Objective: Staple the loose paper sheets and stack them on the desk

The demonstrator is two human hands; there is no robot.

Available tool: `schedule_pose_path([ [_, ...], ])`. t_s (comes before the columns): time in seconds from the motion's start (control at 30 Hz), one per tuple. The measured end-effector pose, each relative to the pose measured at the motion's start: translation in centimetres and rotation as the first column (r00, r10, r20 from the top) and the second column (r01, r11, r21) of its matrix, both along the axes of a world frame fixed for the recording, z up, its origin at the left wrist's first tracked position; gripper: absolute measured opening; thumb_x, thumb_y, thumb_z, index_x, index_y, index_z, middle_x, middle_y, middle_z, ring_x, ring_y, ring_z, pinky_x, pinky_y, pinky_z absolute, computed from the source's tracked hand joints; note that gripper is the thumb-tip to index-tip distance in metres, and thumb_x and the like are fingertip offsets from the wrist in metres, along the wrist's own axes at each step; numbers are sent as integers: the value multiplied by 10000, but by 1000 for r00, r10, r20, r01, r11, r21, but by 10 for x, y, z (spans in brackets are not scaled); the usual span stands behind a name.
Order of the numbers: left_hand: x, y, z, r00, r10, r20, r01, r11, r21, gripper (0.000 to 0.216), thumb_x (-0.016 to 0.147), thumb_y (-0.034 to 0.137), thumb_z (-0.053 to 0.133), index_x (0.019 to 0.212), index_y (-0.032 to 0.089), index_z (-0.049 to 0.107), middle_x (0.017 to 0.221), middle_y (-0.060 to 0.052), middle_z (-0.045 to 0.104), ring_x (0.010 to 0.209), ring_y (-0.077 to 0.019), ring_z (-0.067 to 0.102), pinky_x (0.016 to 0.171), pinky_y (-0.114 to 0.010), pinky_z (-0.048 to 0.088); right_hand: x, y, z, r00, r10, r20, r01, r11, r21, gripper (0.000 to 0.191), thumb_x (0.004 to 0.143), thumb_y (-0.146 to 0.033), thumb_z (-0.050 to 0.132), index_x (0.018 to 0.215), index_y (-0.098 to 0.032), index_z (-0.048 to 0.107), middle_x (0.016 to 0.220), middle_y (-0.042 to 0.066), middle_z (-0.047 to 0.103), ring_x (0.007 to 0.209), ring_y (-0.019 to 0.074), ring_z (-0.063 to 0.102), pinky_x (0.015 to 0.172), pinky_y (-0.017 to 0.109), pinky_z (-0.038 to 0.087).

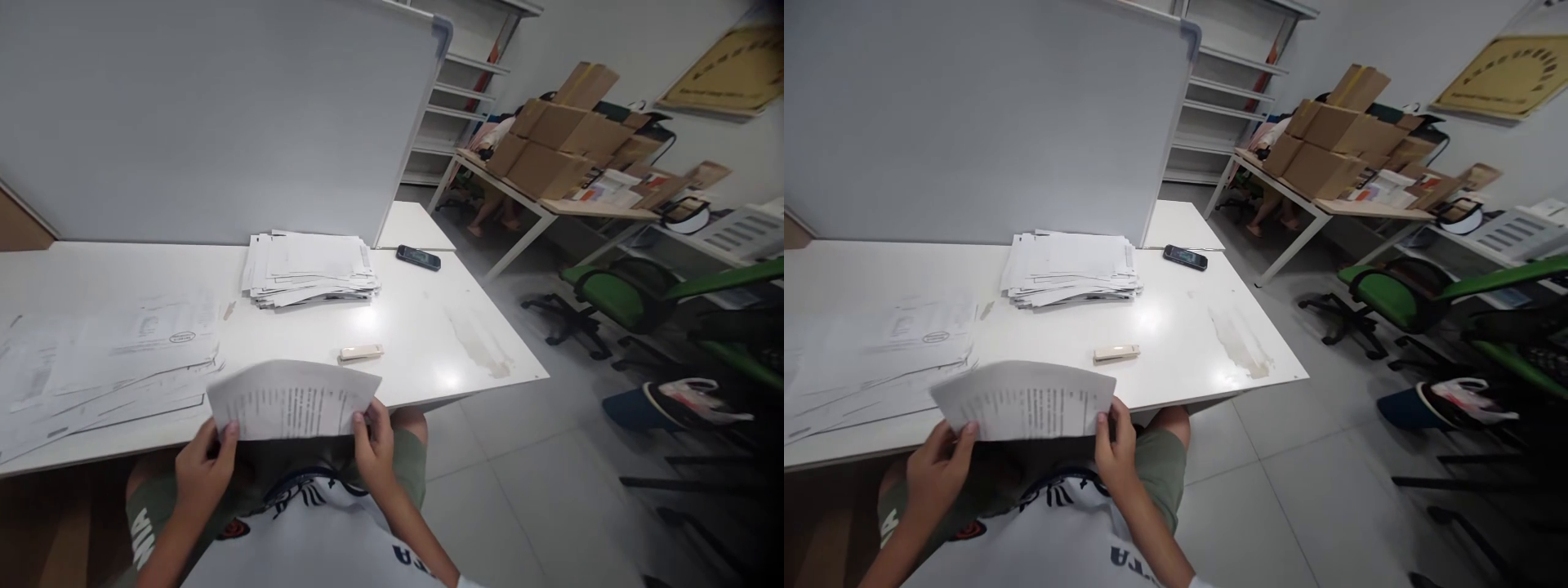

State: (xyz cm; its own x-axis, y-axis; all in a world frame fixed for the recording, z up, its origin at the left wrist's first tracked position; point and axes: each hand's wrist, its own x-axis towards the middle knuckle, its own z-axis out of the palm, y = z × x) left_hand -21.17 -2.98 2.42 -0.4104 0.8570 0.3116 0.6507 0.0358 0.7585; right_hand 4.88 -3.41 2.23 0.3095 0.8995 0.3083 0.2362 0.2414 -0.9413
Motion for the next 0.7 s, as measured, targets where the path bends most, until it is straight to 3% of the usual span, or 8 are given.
schedule_pose_path([
  [0.13,3,7,21,992,64,110,-33,966,-258,634,858,468,563,1449,275,442,1054,-50,724,742,-200,711,713,-301,578,2,14,9,972,204,-116,-226,947,-228,465,911,-335,494,1357,-235,409,966,43,613,654,128,592,618,287,525],
  [0.23,10,24,30,979,80,190,-3,927,-374,676,885,404,523,1518,286,317,1112,-56,711,556,-158,677,752,-346,585,4,36,16,942,294,-159,-331,887,-322,535,886,-327,494,1401,-241,378,1001,33,597,559,92,544,581,276,503],
  [0.3,15,35,32,970,60,235,34,927,-374,655,884,376,505,1509,273,338,1129,-58,707,499,-145,655,710,-335,589,7,47,19,950,300,-87,-311,889,-336,529,875,-322,500,1391,-227,426,1035,48,617,585,102,554,625,291,497],
  [0.43,24,50,32,970,-66,236,146,928,-342,602,876,338,471,1466,240,410,1162,-64,699,459,-129,635,659,-305,576,15,51,21,964,263,30,-235,905,-355,364,870,-359,488,1135,-171,652,910,58,657,639,145,561,671,313,470],
  [0.5,27,54,32,978,-103,182,164,918,-361,601,875,353,468,1460,225,422,1107,-67,714,467,-139,641,662,-306,565,19,47,21,970,240,-25,-232,898,-375,367,859,-380,493,1087,-160,678,758,30,635,627,158,552,653,312,456],
  [0.6,32,54,34,988,-140,62,153,901,-406,650,869,413,477,1480,201,403,853,-45,727,509,-194,652,630,-325,539,23,41,19,964,202,-175,-256,886,-386,382,824,-399,531,1072,-158,691,621,-10,577,602,158,534,626,301,433],
  [0.7,33,49,32,987,-147,-59,116,925,-362,648,850,451,492,1446,199,462,717,-29,699,611,-246,668,657,-353,529,26,39,20,934,174,-311,-294,871,-394,389,795,-431,568,1033,-155,705,561,-26,560,569,145,509,601,290,413],
])
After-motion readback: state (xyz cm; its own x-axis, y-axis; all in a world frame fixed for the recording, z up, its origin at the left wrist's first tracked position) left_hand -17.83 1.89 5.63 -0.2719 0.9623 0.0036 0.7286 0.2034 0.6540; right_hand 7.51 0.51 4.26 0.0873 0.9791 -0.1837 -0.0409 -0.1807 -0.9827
